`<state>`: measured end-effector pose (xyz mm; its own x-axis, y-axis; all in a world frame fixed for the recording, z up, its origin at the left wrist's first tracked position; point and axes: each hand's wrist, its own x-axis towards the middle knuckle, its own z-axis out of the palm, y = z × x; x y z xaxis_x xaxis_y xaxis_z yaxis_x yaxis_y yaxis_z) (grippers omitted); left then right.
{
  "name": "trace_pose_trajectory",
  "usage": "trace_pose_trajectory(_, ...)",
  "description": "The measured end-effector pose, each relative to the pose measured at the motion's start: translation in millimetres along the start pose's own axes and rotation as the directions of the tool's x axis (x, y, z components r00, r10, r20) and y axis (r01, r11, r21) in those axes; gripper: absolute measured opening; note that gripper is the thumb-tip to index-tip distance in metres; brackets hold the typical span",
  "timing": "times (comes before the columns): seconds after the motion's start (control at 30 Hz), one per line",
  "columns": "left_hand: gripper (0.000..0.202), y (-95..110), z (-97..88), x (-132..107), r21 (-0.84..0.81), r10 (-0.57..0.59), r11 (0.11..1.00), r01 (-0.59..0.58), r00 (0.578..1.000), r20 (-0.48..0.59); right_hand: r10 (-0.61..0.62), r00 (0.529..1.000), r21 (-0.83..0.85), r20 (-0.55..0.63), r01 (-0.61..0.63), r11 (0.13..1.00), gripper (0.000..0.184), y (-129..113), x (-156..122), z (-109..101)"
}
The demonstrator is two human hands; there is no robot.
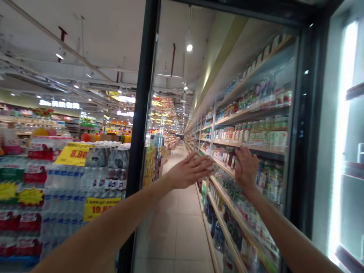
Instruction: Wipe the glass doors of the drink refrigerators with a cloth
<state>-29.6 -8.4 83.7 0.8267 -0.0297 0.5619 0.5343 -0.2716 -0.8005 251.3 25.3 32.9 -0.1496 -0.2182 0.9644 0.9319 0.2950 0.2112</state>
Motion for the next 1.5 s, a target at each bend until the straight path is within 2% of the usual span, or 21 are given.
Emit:
trace_pose_trajectory(0.03,0.044,-0.4,-0.5,-4.9,-0.005,0.047,0.999,-0.047,0.999,0.010,-0.001,1.000,-0.001,-0.002,0.001,1.000,0.042,0.0,0.0,0.1)
trace_pose_trajectory(0.1,0.046,-4.3,-2.3,-14.2,0.028,-0.191,0.981,0.192,0.981,-0.032,0.000,1.000,-0.006,-0.011,0.000,1.000,0.042,0.0,0.1,0.5)
trace_pose_trajectory(0.2,0.048,-6.2,-4.6,-29.4,0.058,-0.560,0.818,0.572,0.816,-0.147,-0.005,1.000,-0.017,-0.026,0.005,1.000,0.041,0.3,0.3,1.0)
trace_pose_trajectory(0.3,0.045,3.2,-3.9,-46.9,0.047,-0.156,0.986,0.159,0.986,-0.051,-0.006,1.000,-0.014,-0.014,0.006,1.000,0.041,0.4,0.4,1.1)
trace_pose_trajectory(0.33,0.044,5.8,-3.6,-52.1,0.034,-0.029,0.999,0.029,1.000,-0.009,-0.003,1.000,-0.012,-0.011,0.003,1.000,0.041,0.3,0.3,1.0)
trace_pose_trajectory(0.4,0.044,7.7,-3.6,-60.9,0.052,-0.110,0.993,0.109,0.994,0.007,0.006,1.000,-0.008,-0.004,-0.006,1.000,0.042,0.0,0.1,0.7)
trace_pose_trajectory(0.5,0.047,11.2,-4.4,-72.8,0.098,-0.486,0.865,0.492,0.870,-0.080,0.013,1.000,-0.009,-0.004,-0.013,1.000,0.042,-0.1,-0.2,0.6)
trace_pose_trajectory(0.6,0.046,25.2,-3.2,-84.6,0.066,-0.197,0.978,0.198,0.980,-0.009,-0.005,1.000,-0.015,-0.013,0.005,1.000,0.042,0.2,-0.3,0.9)
trace_pose_trajectory(0.67,0.044,31.9,-1.9,-87.6,0.026,0.049,0.998,-0.050,0.997,0.052,-0.013,1.000,-0.017,-0.016,0.013,1.000,0.041,0.1,-0.1,0.9)
trace_pose_trajectory(0.73,0.044,30.6,-1.5,-84.6,0.054,-0.090,0.995,0.087,0.995,0.040,-0.007,1.000,-0.015,-0.014,0.007,1.000,0.041,-0.3,0.1,0.7)
trace_pose_trajectory(0.83,0.046,21.1,-2.3,-76.8,0.105,-0.473,0.871,0.479,0.878,-0.077,0.002,1.000,-0.017,-0.020,-0.003,1.000,0.041,-0.8,0.3,0.4)
trace_pose_trajectory(0.93,0.043,16.4,-3.1,-75.3,0.049,-0.070,0.996,0.071,0.998,-0.005,-0.009,1.000,-0.015,-0.022,0.009,1.000,0.041,-0.9,0.3,0.4)
trace_pose_trajectory(1.0,0.041,14.8,-3.6,-76.3,0.019,0.102,0.995,-0.103,0.994,0.043,-0.011,1.000,-0.014,-0.019,0.011,1.000,0.042,-0.9,0.3,0.4)
trace_pose_trajectory(1.07,0.043,13.2,-4.1,-76.5,0.070,-0.165,0.984,0.164,0.986,0.003,-0.007,1.000,-0.013,-0.020,0.007,1.000,0.042,-1.0,0.6,0.2)
trace_pose_trajectory(1.13,0.045,13.7,-4.2,-76.0,0.096,-0.405,0.907,0.410,0.912,-0.070,-0.004,1.000,-0.012,-0.021,0.004,1.000,0.041,-1.0,0.9,0.1)
trace_pose_trajectory(1.17,0.045,14.9,-4.0,-75.7,0.085,-0.373,0.922,0.378,0.925,-0.072,-0.005,1.000,-0.012,-0.022,0.004,1.000,0.041,-0.9,1.1,0.0)
trace_pose_trajectory(1.23,0.043,17.8,-3.6,-74.7,0.029,-0.066,0.997,0.066,0.998,-0.013,-0.006,1.000,-0.015,-0.023,0.006,1.000,0.041,-0.8,1.2,-0.1)
trace_pose_trajectory(1.3,0.042,17.7,-3.8,-71.9,-0.013,0.117,0.993,-0.117,0.992,0.041,-0.006,1.000,-0.016,-0.017,0.005,1.000,0.041,-0.6,1.1,0.0)
trace_pose_trajectory(1.37,0.045,14.5,-4.4,-67.6,0.037,-0.126,0.991,0.125,0.992,0.026,-0.004,1.000,-0.021,-0.014,0.004,1.000,0.041,-0.6,0.7,0.3)
trace_pose_trajectory(1.43,0.048,12.0,-4.7,-63.9,0.082,-0.409,0.908,0.411,0.912,-0.037,0.004,1.000,-0.022,-0.012,-0.004,1.000,0.041,-0.5,0.3,0.9)
trace_pose_trajectory(1.5,0.049,13.3,-4.0,-61.5,0.071,-0.336,0.939,0.337,0.942,-0.021,0.014,1.000,-0.022,-0.007,-0.015,1.000,0.041,-0.6,-0.2,1.4)
